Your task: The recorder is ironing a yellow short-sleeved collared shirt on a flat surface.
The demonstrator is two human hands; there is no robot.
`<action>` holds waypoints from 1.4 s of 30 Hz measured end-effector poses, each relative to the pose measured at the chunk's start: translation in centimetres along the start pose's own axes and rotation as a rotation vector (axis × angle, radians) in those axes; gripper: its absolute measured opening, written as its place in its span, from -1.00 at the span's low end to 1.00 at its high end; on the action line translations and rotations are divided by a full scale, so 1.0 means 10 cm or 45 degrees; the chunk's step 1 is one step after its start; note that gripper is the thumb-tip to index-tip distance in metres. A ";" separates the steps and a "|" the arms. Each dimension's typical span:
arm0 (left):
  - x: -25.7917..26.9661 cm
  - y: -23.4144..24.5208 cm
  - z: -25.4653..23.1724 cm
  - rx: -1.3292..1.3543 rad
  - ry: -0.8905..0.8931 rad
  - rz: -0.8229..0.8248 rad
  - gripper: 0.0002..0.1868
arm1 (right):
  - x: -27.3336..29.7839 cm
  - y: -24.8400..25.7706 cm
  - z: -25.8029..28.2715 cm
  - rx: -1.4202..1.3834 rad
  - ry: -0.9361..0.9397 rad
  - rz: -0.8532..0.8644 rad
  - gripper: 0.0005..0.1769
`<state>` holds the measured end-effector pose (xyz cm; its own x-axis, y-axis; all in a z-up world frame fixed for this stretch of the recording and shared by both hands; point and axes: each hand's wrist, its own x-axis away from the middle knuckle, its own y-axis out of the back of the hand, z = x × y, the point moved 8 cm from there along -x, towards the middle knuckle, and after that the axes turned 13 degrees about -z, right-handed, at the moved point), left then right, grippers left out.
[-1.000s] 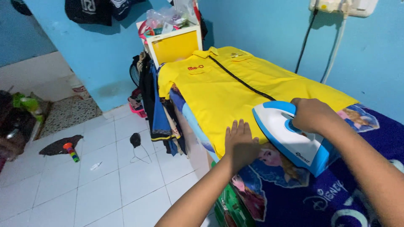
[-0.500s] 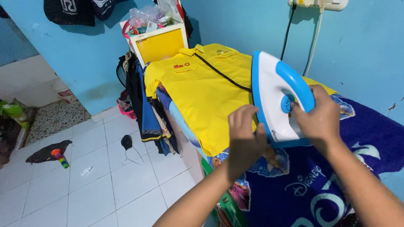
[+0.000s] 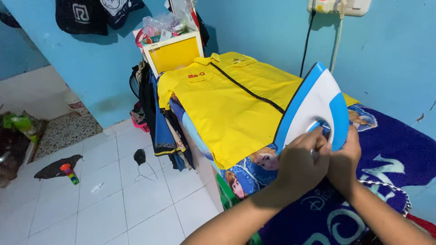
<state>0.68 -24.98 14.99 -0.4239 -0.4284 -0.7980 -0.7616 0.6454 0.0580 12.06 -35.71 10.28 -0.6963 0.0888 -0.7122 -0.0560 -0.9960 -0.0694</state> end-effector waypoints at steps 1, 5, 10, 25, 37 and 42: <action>0.01 -0.02 -0.03 0.001 -0.004 0.003 -0.55 | 0.01 0.03 -0.08 -0.001 0.001 -0.005 -0.57; 0.06 -0.13 -0.09 0.029 0.078 0.080 -0.63 | 0.09 0.05 -0.45 -0.409 -0.322 0.121 -0.61; 0.13 -0.26 -0.02 0.090 0.076 0.075 -0.70 | 0.12 0.02 -0.41 -0.330 -0.269 0.190 -0.58; 0.11 -0.32 0.01 0.080 0.038 0.105 -0.59 | 0.05 0.09 -0.25 -0.011 0.187 0.085 -0.63; 0.15 -0.49 0.10 -0.065 0.070 0.165 -0.63 | 0.02 0.06 -0.29 0.051 0.211 0.009 -0.62; 0.15 -0.49 0.07 -0.107 0.034 0.184 -0.61 | -0.03 0.04 -0.45 0.089 0.101 -0.005 -0.65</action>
<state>4.13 -28.29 13.11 -0.5440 -0.3527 -0.7614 -0.7297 0.6469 0.2217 15.41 -36.12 7.31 -0.6373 0.0903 -0.7653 -0.1101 -0.9936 -0.0255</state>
